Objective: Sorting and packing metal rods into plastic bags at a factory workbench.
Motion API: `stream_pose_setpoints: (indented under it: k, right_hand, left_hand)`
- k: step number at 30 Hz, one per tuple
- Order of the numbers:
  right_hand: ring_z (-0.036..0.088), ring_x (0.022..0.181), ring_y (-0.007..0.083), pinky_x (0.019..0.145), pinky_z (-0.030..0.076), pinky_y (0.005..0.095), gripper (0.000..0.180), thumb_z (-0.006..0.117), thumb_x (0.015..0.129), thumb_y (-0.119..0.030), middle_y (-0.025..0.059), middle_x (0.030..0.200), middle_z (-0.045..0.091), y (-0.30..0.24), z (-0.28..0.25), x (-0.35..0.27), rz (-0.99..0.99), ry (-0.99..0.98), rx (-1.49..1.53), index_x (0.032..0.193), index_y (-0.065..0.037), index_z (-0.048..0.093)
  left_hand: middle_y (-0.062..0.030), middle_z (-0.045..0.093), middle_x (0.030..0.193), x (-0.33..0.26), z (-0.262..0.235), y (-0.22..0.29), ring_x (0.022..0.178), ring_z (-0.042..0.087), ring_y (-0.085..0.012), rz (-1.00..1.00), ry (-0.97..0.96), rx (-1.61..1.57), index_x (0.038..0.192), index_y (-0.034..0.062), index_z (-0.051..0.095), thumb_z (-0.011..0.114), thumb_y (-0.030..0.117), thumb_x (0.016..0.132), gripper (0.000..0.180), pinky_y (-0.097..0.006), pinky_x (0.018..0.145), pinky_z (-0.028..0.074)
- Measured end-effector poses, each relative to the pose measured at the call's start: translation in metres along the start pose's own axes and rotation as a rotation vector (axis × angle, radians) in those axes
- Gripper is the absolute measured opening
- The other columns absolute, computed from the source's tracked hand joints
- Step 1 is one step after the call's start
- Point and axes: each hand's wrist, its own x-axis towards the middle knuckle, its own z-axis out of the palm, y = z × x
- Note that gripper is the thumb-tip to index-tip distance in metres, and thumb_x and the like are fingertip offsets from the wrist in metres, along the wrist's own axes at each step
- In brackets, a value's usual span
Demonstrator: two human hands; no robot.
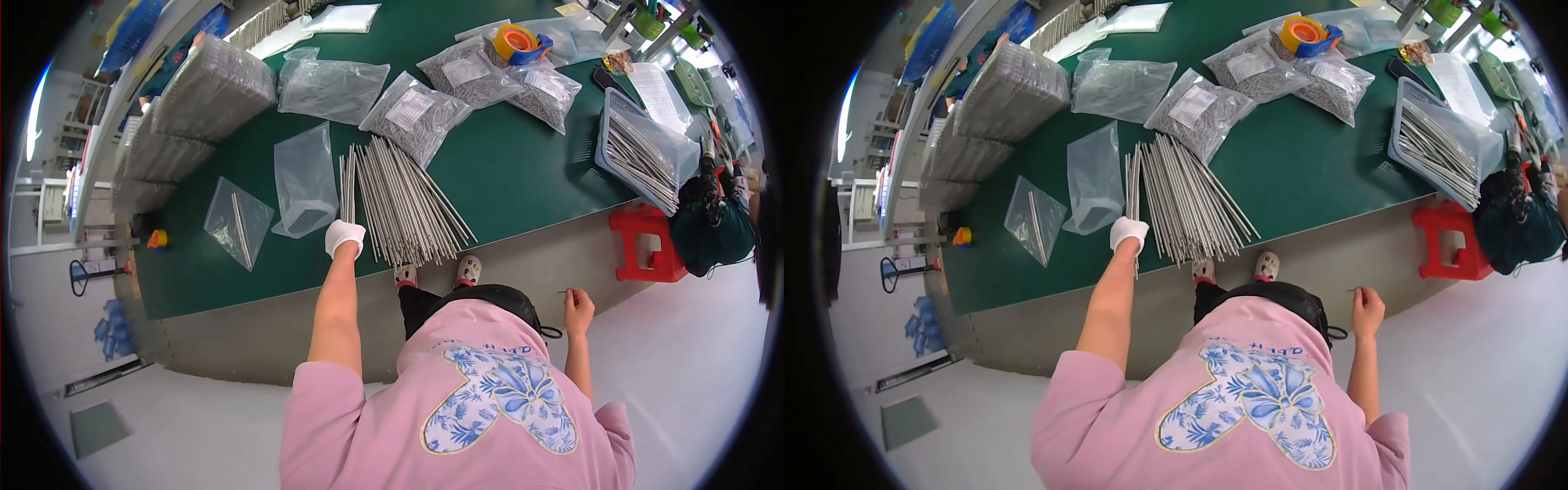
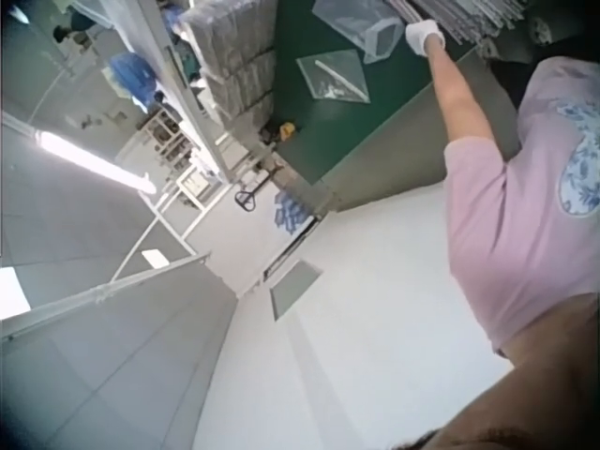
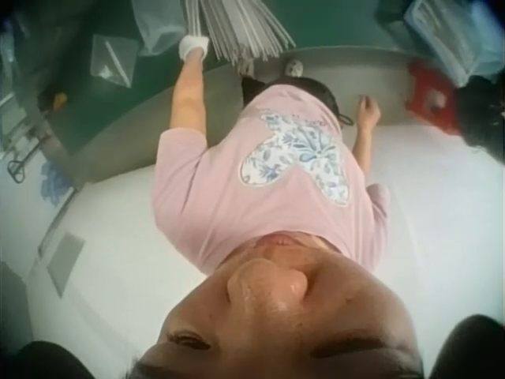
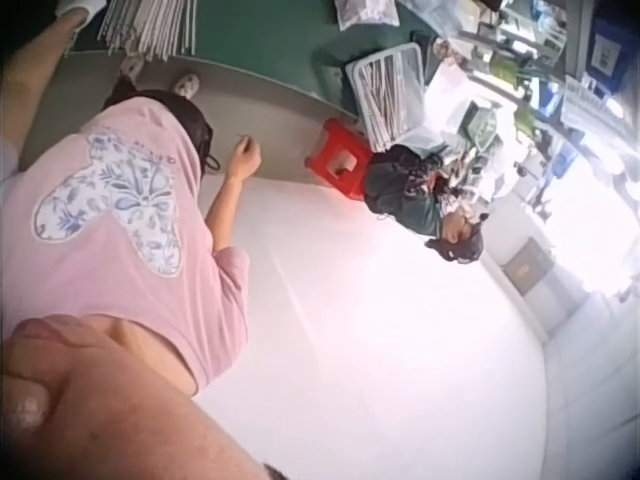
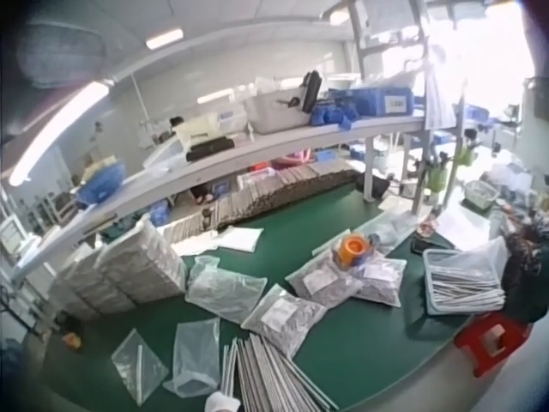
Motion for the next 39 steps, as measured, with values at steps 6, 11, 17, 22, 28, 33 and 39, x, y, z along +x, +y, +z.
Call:
stream_pose_setpoints:
  k: [6, 11, 17, 22, 28, 33, 39]
  right_hand:
    - [0.049, 0.051, 0.0084, 0.051, 0.04, 0.0238, 0.017, 0.058, 0.081, -0.016, 0.0034, 0.057, 0.056, -0.009, 0.006, -0.001, 0.02, -0.078, -0.068, 0.082, 0.001, 0.062]
    - [0.052, 0.053, 0.0125, 0.051, 0.041, 0.0271, 0.015, 0.049, 0.084, -0.012, 0.0064, 0.06, 0.055, -0.042, 0.034, 0.017, -0.104, -0.15, 0.046, 0.079, 0.001, 0.055]
    - [0.053, 0.058, 0.0168, 0.057, 0.042, 0.0308, 0.014, 0.037, 0.082, -0.007, 0.0096, 0.064, 0.052, -0.167, 0.081, 0.049, -0.014, -0.383, 0.362, 0.077, 0.0, 0.047]
    - [0.056, 0.075, 0.0324, 0.065, 0.043, 0.0385, 0.016, 0.05, 0.078, -0.019, 0.0146, 0.082, 0.059, -0.32, 0.17, 0.039, -0.557, -0.559, 0.118, 0.088, -0.006, 0.055]
    - [0.059, 0.082, 0.03, 0.071, 0.046, 0.0394, 0.025, 0.057, 0.071, -0.023, 0.0128, 0.088, 0.062, -0.434, 0.296, -0.008, -0.892, -0.722, -0.397, 0.092, -0.009, 0.056]
    - [0.06, 0.077, 0.03, 0.066, 0.047, 0.041, 0.017, 0.053, 0.074, -0.021, 0.0134, 0.081, 0.062, -0.436, 0.341, -0.008, -1.1, -0.775, -0.653, 0.085, -0.009, 0.058]
    - [0.06, 0.072, 0.0306, 0.062, 0.046, 0.0427, 0.015, 0.049, 0.078, -0.021, 0.0132, 0.075, 0.061, -0.432, 0.337, -0.008, -0.976, -0.586, -0.517, 0.081, -0.01, 0.058]
  left_hand:
    - [-0.0066, 0.052, 0.055, 0.018, -0.004, -0.025, 0.036, 0.041, -0.0124, -0.009, -0.42, -0.7, 0.066, 0.004, 0.05, 0.063, 0.013, 0.074, 0.018, -0.026, 0.033, 0.032]
    - [0.0005, 0.042, 0.054, 0.0, -0.001, -0.048, 0.039, 0.037, -0.0085, 0.075, -0.526, -0.904, 0.071, 0.0071, 0.047, 0.067, 0.021, 0.076, 0.024, -0.024, 0.035, 0.031]
    - [0.0035, 0.038, 0.053, -0.056, -0.023, -0.116, 0.04, 0.034, -0.0072, 0.073, -0.735, -1.159, 0.074, 0.0091, 0.045, 0.064, 0.017, 0.077, 0.021, -0.023, 0.036, 0.028]
    - [0.0059, 0.035, 0.054, -0.08, -0.048, -0.178, 0.042, 0.031, -0.0052, -0.102, -0.864, -1.274, 0.074, 0.013, 0.041, 0.063, 0.018, 0.079, 0.023, -0.021, 0.039, 0.026]
    - [0.0072, 0.035, 0.055, -0.054, -0.072, -0.198, 0.043, 0.031, -0.0041, -0.098, -0.988, -1.292, 0.074, 0.014, 0.04, 0.06, 0.016, 0.081, 0.021, -0.02, 0.041, 0.026]
    - [0.009, 0.03, 0.054, -0.016, -0.081, -0.201, 0.042, 0.027, -0.002, -0.071, -1.239, -1.37, 0.075, 0.0141, 0.042, 0.053, 0.017, 0.086, 0.015, -0.019, 0.039, 0.023]
    - [0.0097, 0.026, 0.053, 0.004, -0.091, -0.213, 0.04, 0.023, -0.0009, -0.135, -1.436, -1.446, 0.075, 0.0135, 0.043, 0.048, 0.016, 0.088, 0.014, -0.018, 0.037, 0.02]
